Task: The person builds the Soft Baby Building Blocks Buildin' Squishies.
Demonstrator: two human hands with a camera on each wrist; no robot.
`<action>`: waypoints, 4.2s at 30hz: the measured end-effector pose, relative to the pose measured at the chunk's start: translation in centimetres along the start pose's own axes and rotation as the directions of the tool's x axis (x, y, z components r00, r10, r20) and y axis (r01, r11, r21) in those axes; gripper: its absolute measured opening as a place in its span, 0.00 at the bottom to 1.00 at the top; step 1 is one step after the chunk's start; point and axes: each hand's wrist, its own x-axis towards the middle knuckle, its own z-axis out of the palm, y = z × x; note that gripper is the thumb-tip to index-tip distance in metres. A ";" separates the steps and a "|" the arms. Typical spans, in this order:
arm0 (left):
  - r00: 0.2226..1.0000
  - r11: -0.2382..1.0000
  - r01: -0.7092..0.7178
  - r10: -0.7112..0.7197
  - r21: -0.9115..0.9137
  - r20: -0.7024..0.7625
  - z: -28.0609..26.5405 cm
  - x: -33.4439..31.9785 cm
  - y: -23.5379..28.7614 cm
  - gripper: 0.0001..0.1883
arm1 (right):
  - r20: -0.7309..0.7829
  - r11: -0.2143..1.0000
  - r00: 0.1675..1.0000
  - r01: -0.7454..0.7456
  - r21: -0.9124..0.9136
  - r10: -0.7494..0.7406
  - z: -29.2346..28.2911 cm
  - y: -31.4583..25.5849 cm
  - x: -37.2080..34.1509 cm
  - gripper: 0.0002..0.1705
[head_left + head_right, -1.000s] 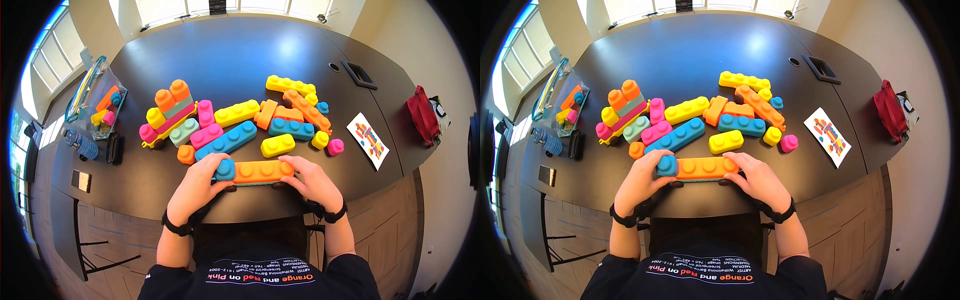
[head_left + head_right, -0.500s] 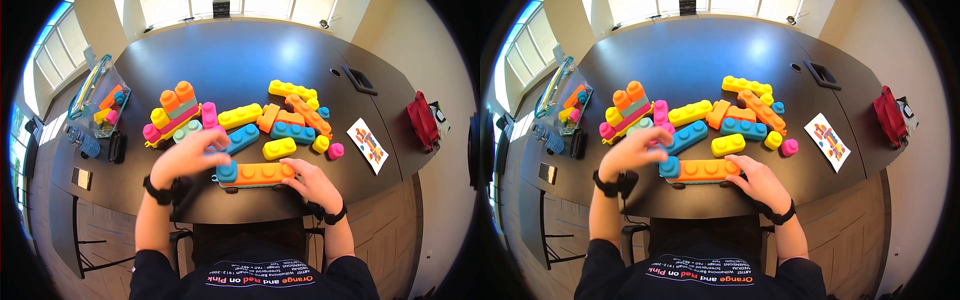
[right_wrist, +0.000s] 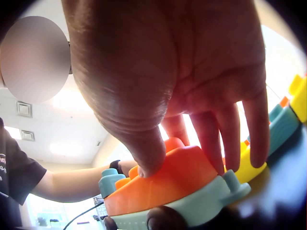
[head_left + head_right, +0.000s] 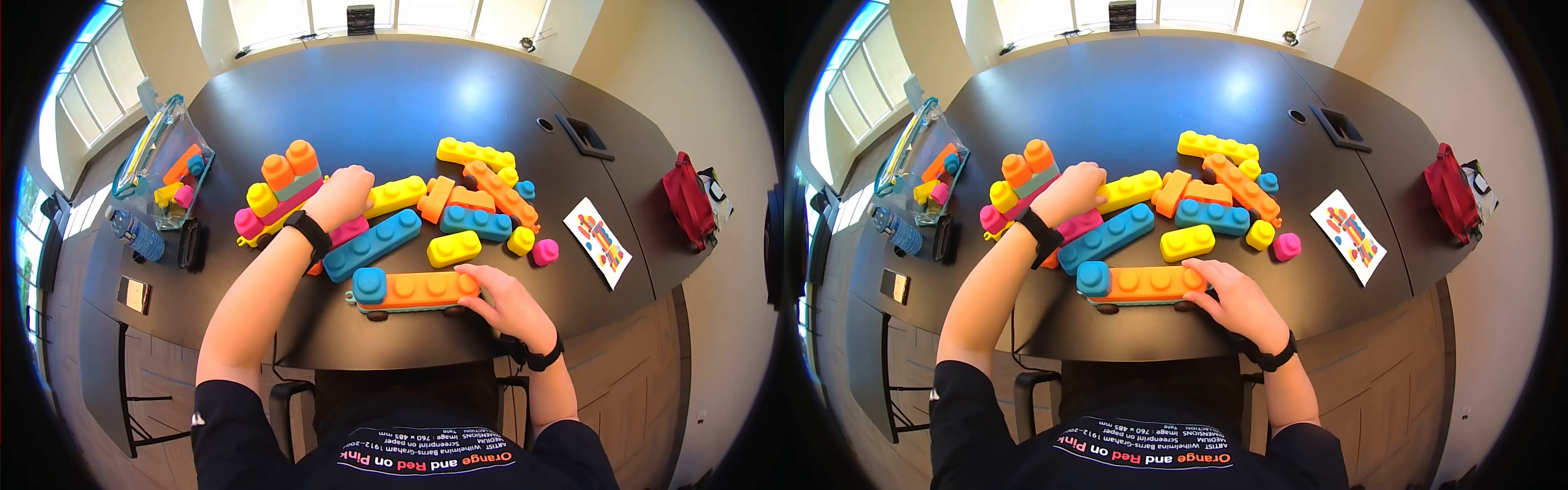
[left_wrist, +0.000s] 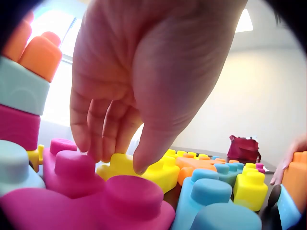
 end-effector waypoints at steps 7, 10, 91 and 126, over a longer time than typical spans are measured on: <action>0.956 0.972 -0.098 0.032 -0.212 -0.293 -4.1 -3.2 2.8 0.13 | -0.065 0.992 0.994 0.086 -0.096 -0.093 -0.8 0.0 0.4 0.37; 0.933 0.912 -0.167 0.024 -0.374 -0.358 -6.7 -6.6 6.0 0.14 | -0.200 0.987 0.969 0.129 -0.097 -0.147 -1.9 -1.2 1.6 0.43; 0.899 0.712 -0.022 -0.293 -0.702 -0.325 -3.6 -13.6 4.4 0.16 | -0.060 0.975 0.998 0.006 0.223 0.008 0.8 0.0 -0.4 0.28; 0.972 0.968 0.234 -0.231 0.090 -0.047 -0.3 -2.9 -0.3 0.20 | -0.041 0.975 0.999 -0.023 0.222 0.033 0.9 -0.2 -0.3 0.28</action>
